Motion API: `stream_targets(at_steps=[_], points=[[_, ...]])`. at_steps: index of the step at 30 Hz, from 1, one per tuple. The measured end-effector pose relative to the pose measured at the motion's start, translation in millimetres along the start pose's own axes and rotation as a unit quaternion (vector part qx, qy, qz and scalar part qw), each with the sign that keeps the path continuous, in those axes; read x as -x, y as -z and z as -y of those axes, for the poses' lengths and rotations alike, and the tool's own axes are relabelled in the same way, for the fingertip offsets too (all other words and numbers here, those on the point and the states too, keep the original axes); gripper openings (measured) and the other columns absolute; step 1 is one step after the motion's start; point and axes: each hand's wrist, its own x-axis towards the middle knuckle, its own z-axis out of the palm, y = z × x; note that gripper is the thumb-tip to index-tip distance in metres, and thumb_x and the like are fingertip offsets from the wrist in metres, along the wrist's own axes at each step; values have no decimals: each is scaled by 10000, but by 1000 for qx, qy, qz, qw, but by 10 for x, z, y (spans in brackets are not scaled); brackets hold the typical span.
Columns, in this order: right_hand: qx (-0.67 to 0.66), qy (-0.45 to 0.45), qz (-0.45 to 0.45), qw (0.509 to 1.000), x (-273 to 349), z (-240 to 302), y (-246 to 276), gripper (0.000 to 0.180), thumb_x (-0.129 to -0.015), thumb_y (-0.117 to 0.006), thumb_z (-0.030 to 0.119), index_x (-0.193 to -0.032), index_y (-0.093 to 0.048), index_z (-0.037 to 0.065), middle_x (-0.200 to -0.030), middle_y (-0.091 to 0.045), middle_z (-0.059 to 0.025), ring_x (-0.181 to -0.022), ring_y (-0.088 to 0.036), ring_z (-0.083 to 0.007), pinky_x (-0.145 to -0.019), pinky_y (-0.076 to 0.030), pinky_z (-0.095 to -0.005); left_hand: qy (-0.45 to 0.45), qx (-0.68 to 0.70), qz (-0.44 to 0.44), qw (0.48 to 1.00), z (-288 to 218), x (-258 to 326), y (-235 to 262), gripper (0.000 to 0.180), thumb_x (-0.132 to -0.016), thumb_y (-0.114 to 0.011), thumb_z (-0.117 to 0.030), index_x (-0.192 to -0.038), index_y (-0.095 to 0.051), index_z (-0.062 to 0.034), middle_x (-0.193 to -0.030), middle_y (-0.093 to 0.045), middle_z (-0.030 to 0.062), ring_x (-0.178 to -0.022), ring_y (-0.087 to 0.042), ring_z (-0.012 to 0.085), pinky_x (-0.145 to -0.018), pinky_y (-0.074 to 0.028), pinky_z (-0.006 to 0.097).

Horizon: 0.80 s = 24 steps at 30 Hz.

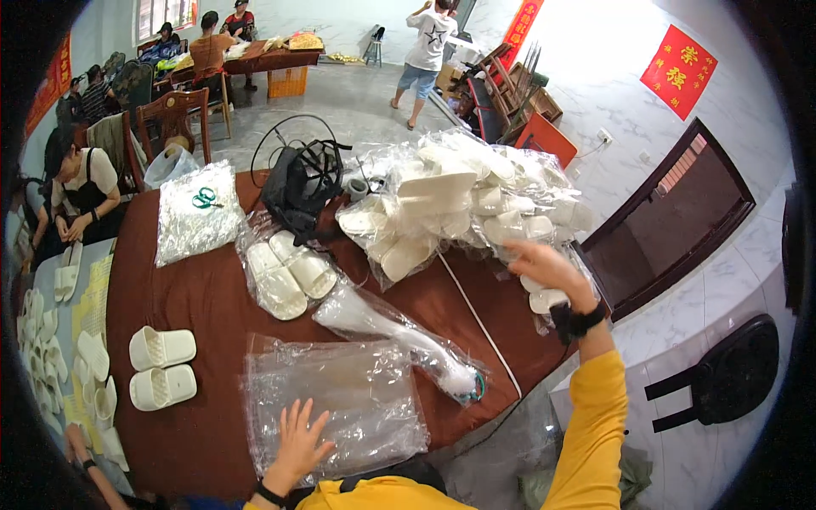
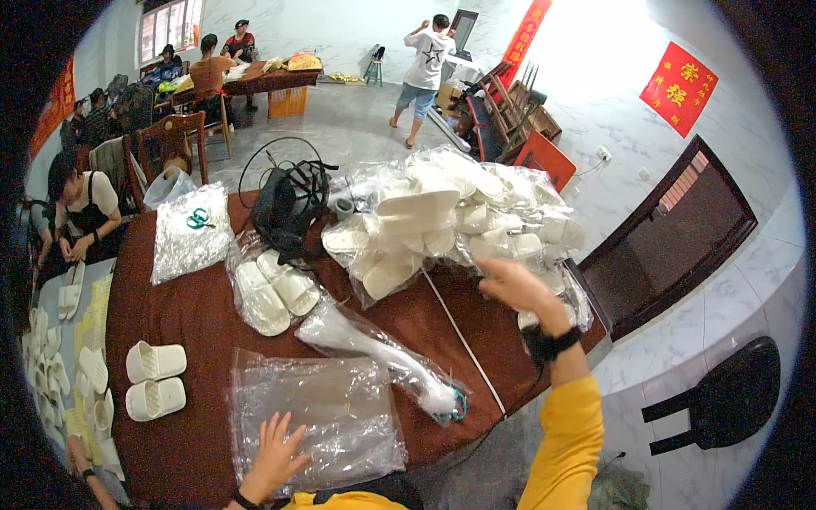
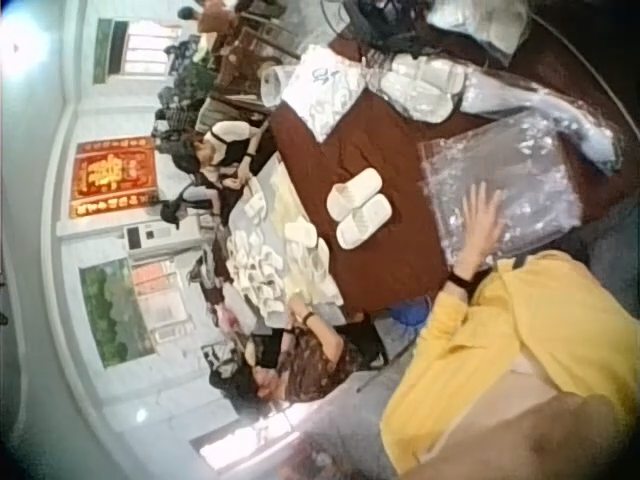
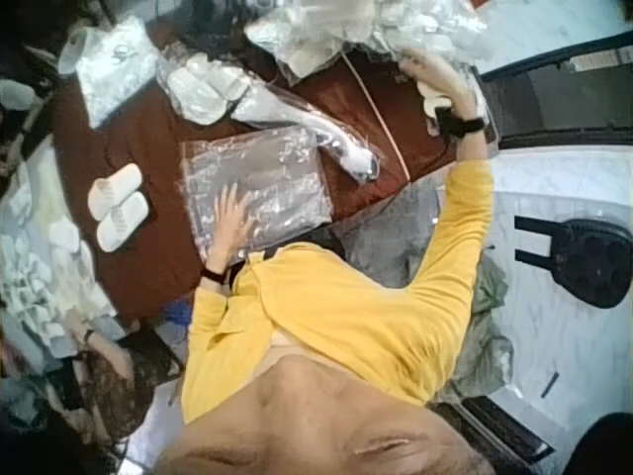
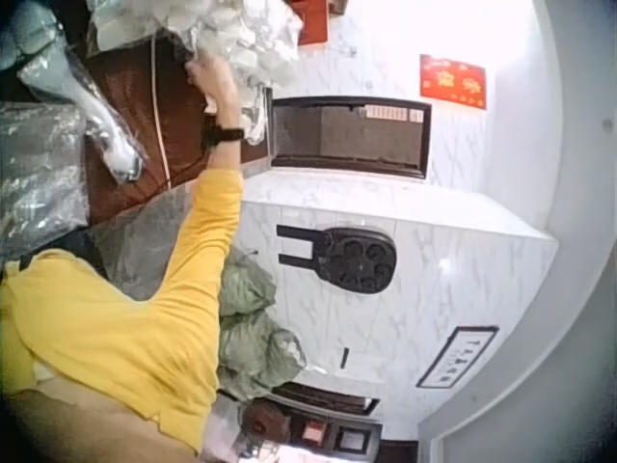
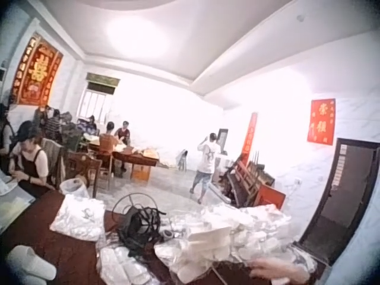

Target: The person is placing pairs of white slippers into clear plastic bags.

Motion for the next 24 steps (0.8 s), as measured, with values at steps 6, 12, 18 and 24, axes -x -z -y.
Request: stream_targets(at_steps=[6, 12, 18, 24], points=[[159, 64, -144, 975, -1397, -496, 225, 490, -811, -560, 66, -1298, -553, 111, -1207, -609, -184, -1132, -563, -341, -968, -454, -397, 69, 119, -67, 988, 87, 216, 36, 708, -800, -705, -363, -1425, -425, -183, -1504, -279, 193, -1403, -172, 437, -1115, -113, 630], [242, -107, -297, 917, -2564, -794, -637, 919, -711, -591, -36, -1498, -225, 264, -1511, -315, -78, -1359, -315, -376, -1072, -314, -540, 124, 73, -20, 989, -72, 435, 107, 704, -807, -699, -317, -1440, -412, -200, -1520, -278, 166, -1423, -135, 432, -1113, -121, 645], [303, -103, -212, 923, -2632, -914, -904, 490, -728, -699, 146, -1189, -531, 141, -1198, -529, -89, -1159, -519, -292, -1012, -370, -544, 160, 29, 131, 978, 16, 432, -180, 835, -730, -756, -393, -1460, -364, -285, -1577, -140, 132, -1435, -73, 437, -1110, -53, 677], [227, 37, -263, 937, -1699, -59, -232, 448, -653, -758, 103, -1040, -537, 53, -1007, -533, -166, -932, -577, -371, -790, -498, -465, 42, -21, 85, 995, 84, 241, -76, 670, -859, -618, -486, -1453, -354, -323, -1544, -179, 181, -1414, -112, 466, -1043, -32, 742]])
